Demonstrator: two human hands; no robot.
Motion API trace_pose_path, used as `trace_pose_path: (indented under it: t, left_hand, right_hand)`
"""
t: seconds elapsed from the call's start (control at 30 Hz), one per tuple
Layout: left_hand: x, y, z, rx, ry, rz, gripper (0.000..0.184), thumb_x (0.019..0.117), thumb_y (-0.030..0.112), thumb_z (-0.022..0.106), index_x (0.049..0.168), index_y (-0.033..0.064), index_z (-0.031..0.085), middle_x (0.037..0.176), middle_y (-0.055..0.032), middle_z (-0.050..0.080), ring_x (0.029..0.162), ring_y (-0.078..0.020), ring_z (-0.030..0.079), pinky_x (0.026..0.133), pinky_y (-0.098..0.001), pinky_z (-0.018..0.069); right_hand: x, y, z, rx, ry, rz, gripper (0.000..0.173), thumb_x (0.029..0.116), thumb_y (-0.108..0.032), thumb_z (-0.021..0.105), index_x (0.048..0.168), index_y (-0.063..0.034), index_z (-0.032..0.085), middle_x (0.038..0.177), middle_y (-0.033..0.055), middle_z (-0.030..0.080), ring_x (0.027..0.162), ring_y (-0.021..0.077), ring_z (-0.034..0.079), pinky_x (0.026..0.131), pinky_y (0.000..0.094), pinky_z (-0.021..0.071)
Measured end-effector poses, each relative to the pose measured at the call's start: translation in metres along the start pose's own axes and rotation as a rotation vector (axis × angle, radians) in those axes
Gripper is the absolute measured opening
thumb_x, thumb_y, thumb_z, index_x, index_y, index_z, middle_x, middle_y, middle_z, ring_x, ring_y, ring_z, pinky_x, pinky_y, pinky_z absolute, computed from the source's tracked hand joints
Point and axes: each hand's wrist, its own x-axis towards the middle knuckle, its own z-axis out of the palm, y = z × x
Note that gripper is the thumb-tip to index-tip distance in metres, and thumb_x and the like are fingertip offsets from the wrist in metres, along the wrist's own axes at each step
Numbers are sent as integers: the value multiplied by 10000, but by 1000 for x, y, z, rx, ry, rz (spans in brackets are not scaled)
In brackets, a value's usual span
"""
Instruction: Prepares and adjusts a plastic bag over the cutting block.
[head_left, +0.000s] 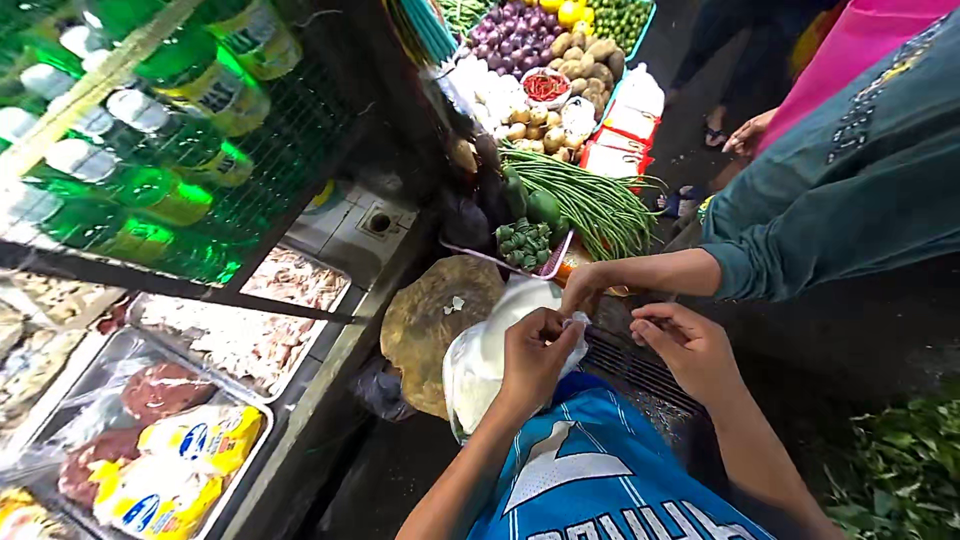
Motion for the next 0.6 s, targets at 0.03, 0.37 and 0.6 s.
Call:
trace_pose_path:
  t: [0.03,0.37,0.6]
  left_hand:
    - [4,-2,9,40,-30,32,141,918,96,739,822,29,661,798,-33,681,671,-77,626,601,-233,537]
    - [24,-50,53,454,-198,146,325,913,251,760,1216,139,720,1356,-36,648,1344,-224,542,1134,-458,462]
    - [-88,-176,-25,1144,118,-459,761,894,486,706,1528,131,480,1630,-225,331,1500,-498,271,1135,-746,283]
  right_hand:
    - [-5,6,-4,-24,7,41,236,1009,-259,629,1133,-81,722,945,28,740,796,148,717,715,324,634]
    - [2,83,0,-146,-268,356,281,992,-355,656,1137,-126,730,1027,15,745,918,103,710,851,336,609]
    - [47,135,62,-7,-689,667,805,896,-473,766,1505,-64,434,1314,192,641,1130,297,680,957,504,579]
